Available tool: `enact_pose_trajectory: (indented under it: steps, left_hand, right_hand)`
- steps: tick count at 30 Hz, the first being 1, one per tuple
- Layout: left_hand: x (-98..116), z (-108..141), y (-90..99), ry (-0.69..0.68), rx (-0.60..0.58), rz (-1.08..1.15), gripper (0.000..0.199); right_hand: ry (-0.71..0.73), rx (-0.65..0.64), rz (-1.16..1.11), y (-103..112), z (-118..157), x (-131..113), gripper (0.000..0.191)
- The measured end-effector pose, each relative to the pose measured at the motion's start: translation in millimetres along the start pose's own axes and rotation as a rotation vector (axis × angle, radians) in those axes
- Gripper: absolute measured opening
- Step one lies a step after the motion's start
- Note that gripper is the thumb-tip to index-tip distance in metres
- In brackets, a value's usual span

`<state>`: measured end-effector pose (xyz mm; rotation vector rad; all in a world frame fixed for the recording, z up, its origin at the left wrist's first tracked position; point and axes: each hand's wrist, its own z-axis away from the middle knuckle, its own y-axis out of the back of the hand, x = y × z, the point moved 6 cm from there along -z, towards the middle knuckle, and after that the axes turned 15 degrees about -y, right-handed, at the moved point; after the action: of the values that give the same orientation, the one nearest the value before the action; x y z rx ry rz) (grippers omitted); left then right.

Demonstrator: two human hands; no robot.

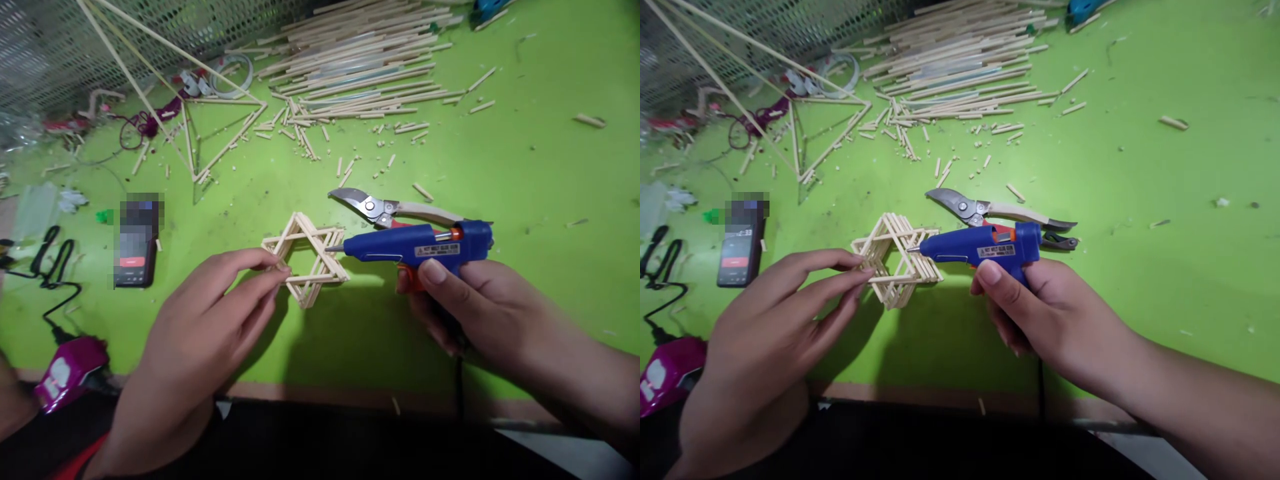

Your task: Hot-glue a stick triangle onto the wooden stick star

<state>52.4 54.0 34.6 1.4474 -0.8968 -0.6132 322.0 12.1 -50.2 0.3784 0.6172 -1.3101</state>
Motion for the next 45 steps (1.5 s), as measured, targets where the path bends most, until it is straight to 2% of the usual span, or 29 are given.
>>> enact_pose_trajectory:
  steps: [4,14,20,26,45]
  left_hand:
    - [0,0,-1.4,0.010,-0.012,0.023,0.029]
    - [1,-2,0.7,0.029,-0.009,0.014,0.029]
    - [2,-1,1.0,0.040,0.025,-0.001,0.026]
    - [1,2,-1.2,0.066,-0.009,0.021,0.025]
    - [1,2,-1.8,0.065,0.004,0.034,0.027]
  right_hand:
    - [0.016,0.024,0.044,2,0,0,0.068]
    - [0.062,0.020,0.118,-4,2,-19,0.066]
    - [0.057,0.041,0.173,-4,1,-15,0.076]
    - [0.014,0.120,0.177,-1,5,-14,0.073]
    - [0.023,0.080,0.225,1,1,-7,0.077]
